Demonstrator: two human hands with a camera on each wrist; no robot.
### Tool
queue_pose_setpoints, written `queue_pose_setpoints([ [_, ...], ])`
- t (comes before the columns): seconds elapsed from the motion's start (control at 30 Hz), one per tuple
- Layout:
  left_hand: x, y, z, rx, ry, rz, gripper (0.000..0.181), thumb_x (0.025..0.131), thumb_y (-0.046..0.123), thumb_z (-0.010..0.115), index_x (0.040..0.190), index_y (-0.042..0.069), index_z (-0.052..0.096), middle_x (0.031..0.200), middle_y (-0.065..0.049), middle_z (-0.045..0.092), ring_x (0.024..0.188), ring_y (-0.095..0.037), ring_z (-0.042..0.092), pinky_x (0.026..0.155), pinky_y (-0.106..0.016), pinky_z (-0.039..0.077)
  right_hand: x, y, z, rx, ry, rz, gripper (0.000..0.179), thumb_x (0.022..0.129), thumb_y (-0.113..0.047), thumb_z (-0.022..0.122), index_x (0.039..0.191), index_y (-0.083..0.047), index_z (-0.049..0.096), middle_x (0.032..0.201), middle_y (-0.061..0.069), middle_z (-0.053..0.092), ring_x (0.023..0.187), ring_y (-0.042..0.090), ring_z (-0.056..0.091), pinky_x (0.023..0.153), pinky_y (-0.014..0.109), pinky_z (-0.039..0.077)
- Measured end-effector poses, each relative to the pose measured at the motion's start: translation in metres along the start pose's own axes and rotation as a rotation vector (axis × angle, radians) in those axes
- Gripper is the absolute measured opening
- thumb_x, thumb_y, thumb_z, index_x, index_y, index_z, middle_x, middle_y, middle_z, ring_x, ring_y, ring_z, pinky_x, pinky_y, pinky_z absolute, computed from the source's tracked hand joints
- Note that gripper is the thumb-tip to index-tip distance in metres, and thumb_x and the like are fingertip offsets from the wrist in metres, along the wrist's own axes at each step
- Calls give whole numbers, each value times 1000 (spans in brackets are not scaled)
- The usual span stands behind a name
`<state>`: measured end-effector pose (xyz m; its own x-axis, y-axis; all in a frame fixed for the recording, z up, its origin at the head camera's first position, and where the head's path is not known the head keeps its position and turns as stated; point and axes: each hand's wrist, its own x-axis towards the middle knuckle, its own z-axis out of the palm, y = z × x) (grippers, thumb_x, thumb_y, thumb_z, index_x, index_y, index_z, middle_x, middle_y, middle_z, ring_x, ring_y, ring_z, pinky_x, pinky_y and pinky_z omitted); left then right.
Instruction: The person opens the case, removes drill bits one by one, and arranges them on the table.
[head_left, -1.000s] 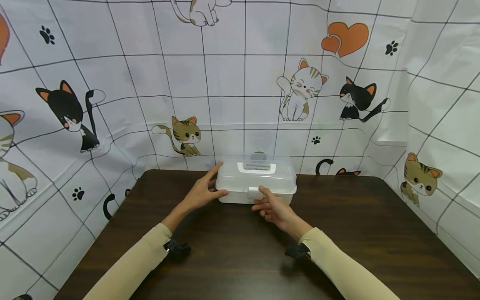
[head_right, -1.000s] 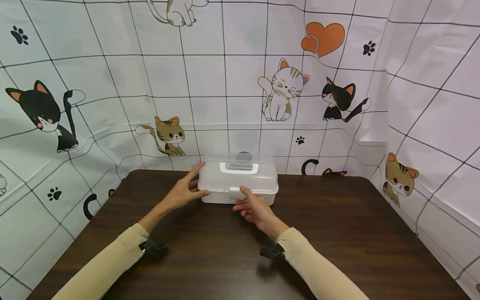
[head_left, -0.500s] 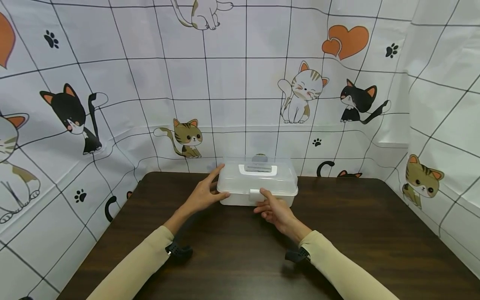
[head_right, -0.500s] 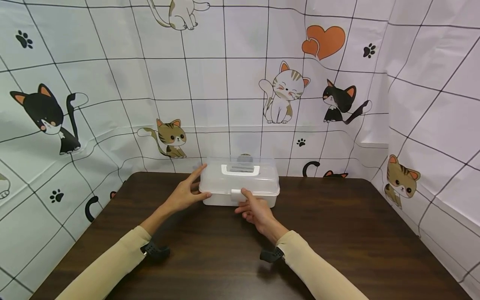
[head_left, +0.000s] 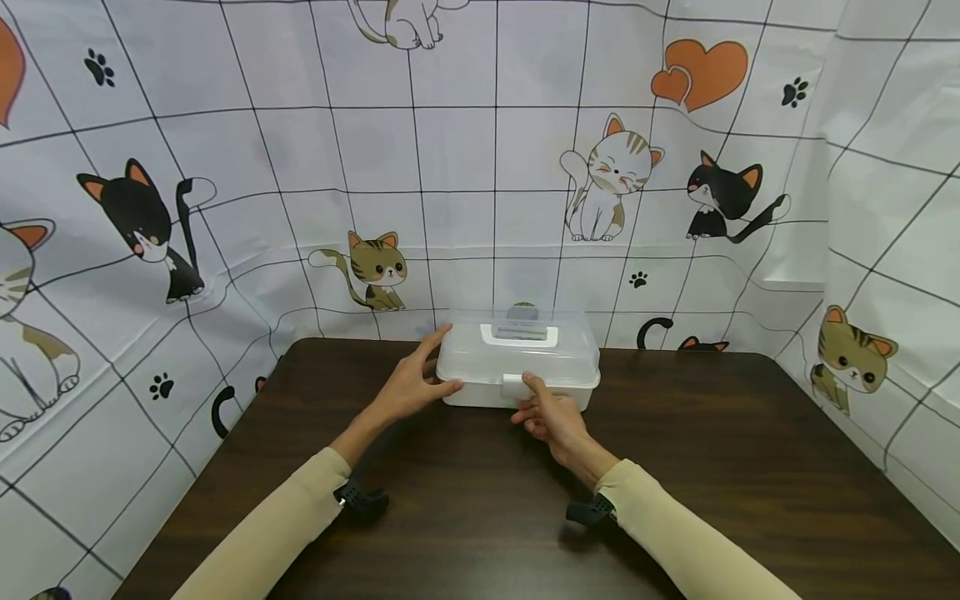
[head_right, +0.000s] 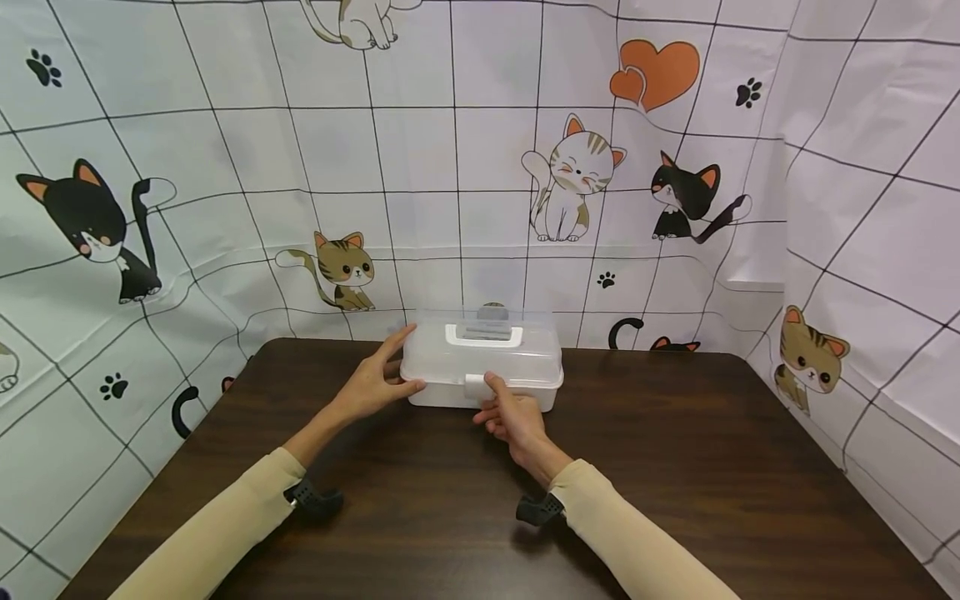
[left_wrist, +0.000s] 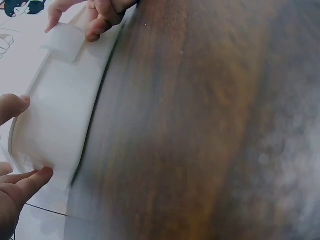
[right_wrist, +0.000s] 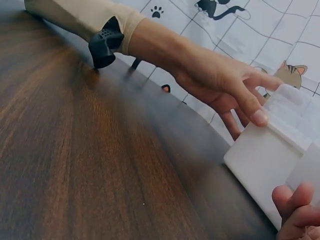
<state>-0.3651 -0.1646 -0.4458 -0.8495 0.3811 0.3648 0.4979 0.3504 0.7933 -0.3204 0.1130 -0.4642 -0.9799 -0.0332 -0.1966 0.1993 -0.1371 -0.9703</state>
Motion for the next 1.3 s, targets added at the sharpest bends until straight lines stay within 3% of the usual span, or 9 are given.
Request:
queue_pose_setpoints([
  [0.2,0,1,1,-5,-3,5,99,88,24,84,164,33,21,166,-9,18,137,-42,43,91,-45,54,-3,-3,0,22,-17,25,75,89,-60,70,106,13,69,80,15,72,48,7,55,46,18,46],
  [0.5,1,2,1,4,9,11,100,88,21,84,164,31,21,166,-11,19,137,-43,43,90,-47,54,-10,-12,9,160,-15,35,63,97,-43,69,115,16,60,100,27,70,56,11,61,55,20,51],
  [0.87,0,0,3,13,11,11,100,87,25,84,164,33,21,166,-8,19,136,-42,44,89,-46,54,-11,-8,11,241,25,31,56,95,-39,72,110,14,62,86,17,69,55,8,57,51,16,46],
  [1.3,-1,1,3,-21,15,37,101,86,20,85,164,23,22,166,-15,19,135,-48,43,89,-49,54,-11,-7,13,217,75,1,65,91,-44,76,108,17,62,80,17,70,56,13,63,55,19,50],
])
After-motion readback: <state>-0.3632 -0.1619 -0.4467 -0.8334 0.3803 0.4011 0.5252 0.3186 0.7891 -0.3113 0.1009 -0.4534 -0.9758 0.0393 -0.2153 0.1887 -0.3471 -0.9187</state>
